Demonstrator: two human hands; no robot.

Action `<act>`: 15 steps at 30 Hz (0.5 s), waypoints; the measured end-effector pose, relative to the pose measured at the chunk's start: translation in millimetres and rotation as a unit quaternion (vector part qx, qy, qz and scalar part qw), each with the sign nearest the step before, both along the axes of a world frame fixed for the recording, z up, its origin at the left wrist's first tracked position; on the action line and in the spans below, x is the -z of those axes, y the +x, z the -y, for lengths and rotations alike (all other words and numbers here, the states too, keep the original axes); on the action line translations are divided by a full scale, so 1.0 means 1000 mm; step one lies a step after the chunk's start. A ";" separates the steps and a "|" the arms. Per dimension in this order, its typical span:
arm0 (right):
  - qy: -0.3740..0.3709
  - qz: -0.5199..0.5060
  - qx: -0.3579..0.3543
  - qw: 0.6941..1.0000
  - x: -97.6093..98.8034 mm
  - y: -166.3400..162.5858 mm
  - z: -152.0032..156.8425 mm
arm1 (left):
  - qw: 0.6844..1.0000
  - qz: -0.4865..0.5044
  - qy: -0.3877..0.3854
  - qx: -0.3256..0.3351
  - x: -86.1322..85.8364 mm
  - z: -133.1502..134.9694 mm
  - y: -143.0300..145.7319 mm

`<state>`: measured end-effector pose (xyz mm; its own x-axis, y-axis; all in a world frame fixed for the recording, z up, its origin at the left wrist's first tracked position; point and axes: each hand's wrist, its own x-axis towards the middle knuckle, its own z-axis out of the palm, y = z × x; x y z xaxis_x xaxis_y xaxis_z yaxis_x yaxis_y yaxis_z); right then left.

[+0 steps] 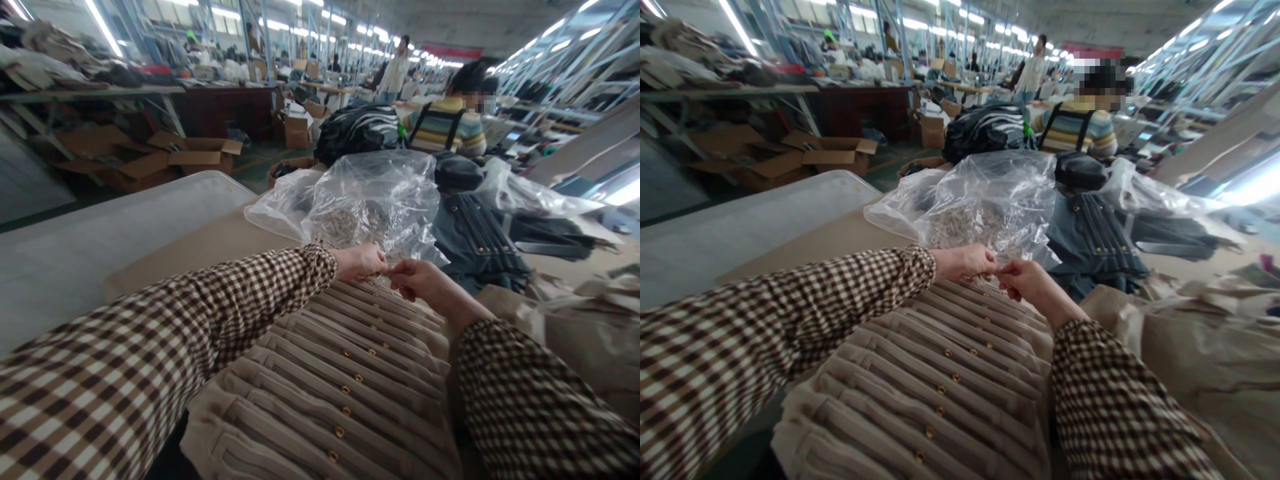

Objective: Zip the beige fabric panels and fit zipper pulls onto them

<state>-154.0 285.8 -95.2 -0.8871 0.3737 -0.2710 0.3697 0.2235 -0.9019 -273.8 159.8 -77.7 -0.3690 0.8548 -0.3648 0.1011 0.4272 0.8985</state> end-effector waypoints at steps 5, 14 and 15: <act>0.029 0.024 -0.003 0.999 0.012 0.005 -0.011 | 0.993 -0.091 -0.033 0.062 0.000 -0.010 0.001; 0.153 0.117 -0.053 0.980 0.032 0.008 -0.036 | 0.939 -0.287 -0.128 0.138 -0.021 -0.022 0.012; 0.163 0.123 -0.058 0.977 0.033 0.008 -0.037 | 0.933 -0.300 -0.135 0.146 -0.023 -0.022 0.013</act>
<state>-146.4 323.0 -128.5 -0.8513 0.3770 -0.3650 0.5220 0.5373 -0.6624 -260.8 181.7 -54.3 -0.3416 0.8577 -0.3844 0.6997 0.5051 0.5053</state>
